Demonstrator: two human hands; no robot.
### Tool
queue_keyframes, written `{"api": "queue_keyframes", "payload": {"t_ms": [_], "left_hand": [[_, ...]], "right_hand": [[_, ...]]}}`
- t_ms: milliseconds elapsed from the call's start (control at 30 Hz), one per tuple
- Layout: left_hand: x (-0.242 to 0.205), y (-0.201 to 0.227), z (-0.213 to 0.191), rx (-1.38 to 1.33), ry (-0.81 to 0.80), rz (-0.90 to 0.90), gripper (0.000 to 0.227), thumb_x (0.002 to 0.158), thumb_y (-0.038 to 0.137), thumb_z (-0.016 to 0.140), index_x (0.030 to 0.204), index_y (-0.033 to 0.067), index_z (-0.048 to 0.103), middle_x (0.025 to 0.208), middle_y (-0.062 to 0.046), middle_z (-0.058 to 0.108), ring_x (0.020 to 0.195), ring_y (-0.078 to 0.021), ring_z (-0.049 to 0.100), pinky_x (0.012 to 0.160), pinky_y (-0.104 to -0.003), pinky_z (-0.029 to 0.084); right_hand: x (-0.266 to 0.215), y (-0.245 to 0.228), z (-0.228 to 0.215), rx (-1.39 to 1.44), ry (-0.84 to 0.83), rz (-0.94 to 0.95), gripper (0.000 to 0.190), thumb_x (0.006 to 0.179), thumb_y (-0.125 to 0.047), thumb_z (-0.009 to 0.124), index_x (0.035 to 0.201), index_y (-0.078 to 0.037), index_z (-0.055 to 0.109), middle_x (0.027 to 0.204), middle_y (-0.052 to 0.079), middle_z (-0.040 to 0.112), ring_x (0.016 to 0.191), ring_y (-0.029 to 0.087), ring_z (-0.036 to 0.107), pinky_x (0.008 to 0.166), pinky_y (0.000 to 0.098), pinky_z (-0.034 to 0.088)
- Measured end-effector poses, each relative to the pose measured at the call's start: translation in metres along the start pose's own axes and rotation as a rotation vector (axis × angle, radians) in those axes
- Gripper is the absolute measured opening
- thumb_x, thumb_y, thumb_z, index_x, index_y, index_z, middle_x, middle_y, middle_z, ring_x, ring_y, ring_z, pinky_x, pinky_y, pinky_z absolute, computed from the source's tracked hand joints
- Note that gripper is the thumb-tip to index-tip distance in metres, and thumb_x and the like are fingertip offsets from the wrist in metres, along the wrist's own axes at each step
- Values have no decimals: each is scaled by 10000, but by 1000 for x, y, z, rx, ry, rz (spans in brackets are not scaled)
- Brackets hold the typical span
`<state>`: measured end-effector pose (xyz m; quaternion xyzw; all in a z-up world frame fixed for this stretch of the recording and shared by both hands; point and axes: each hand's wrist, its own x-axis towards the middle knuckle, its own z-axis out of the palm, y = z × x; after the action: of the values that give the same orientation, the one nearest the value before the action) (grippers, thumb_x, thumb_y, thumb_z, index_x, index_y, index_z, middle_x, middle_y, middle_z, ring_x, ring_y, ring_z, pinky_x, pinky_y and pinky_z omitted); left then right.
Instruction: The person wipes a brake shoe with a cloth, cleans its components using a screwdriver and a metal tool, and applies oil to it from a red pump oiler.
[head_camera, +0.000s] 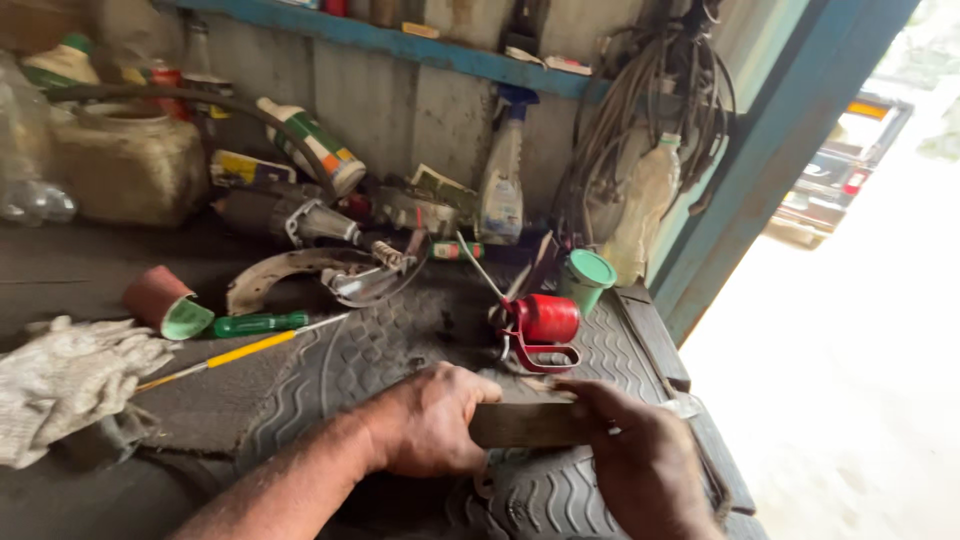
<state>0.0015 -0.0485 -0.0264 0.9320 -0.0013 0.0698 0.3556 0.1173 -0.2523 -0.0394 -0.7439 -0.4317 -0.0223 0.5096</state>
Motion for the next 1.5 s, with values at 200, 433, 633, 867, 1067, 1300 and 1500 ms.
{"api": "queue_keyframes", "payload": {"t_ms": [200,433,633,867,1067,1300,1500], "left_hand": [[-5,4,-14,18,-51,-54,345,595,172,759,933,97,763,737,-39,773,689,-138,717,670,-316,581],[-15,4,-48,-109,171,-159,305,653,177,863,918,73,756,785,-21,767,744,-116,706,719,-295,561],[-11,-8,-51,-60,320,58,391,641,96,895,1011,128,774,908,15,734,888,-97,690,822,-274,557],[-11,-29,-60,-137,439,263,422,667,-3,788,1066,135,800,1017,11,735,974,-129,683,929,-270,555],[-17,-29,-65,-189,384,301,420,702,28,838,1105,137,795,1141,-19,695,1090,-158,650,972,-307,528],[-2,-45,-43,-99,370,317,364,752,232,868,1085,100,804,1282,-66,644,1234,-190,591,1057,-332,461],[2,-34,-33,-65,239,-257,523,726,425,861,1112,112,697,1000,-57,709,960,-147,666,864,-299,559]], "right_hand": [[-12,-14,6,-205,40,-173,295,874,-52,671,1143,-130,762,981,31,810,921,101,773,806,292,592],[15,21,-14,153,81,257,228,906,-57,670,1096,-45,795,970,66,819,922,128,743,870,294,575],[18,53,-11,322,58,320,284,897,-13,636,1152,-8,761,997,84,820,940,141,735,855,292,575],[18,55,-1,454,-90,289,253,926,-58,619,1127,-1,761,947,78,804,895,146,733,818,315,588],[8,54,2,691,-344,246,222,948,-12,581,1097,63,729,978,123,808,886,182,742,810,345,586],[-16,69,50,678,-252,43,246,963,10,580,1150,-71,716,1029,58,816,953,142,769,860,287,612],[-23,51,60,150,-511,-530,141,934,-34,679,1031,-86,768,1149,60,796,1033,155,785,885,276,615]]}}
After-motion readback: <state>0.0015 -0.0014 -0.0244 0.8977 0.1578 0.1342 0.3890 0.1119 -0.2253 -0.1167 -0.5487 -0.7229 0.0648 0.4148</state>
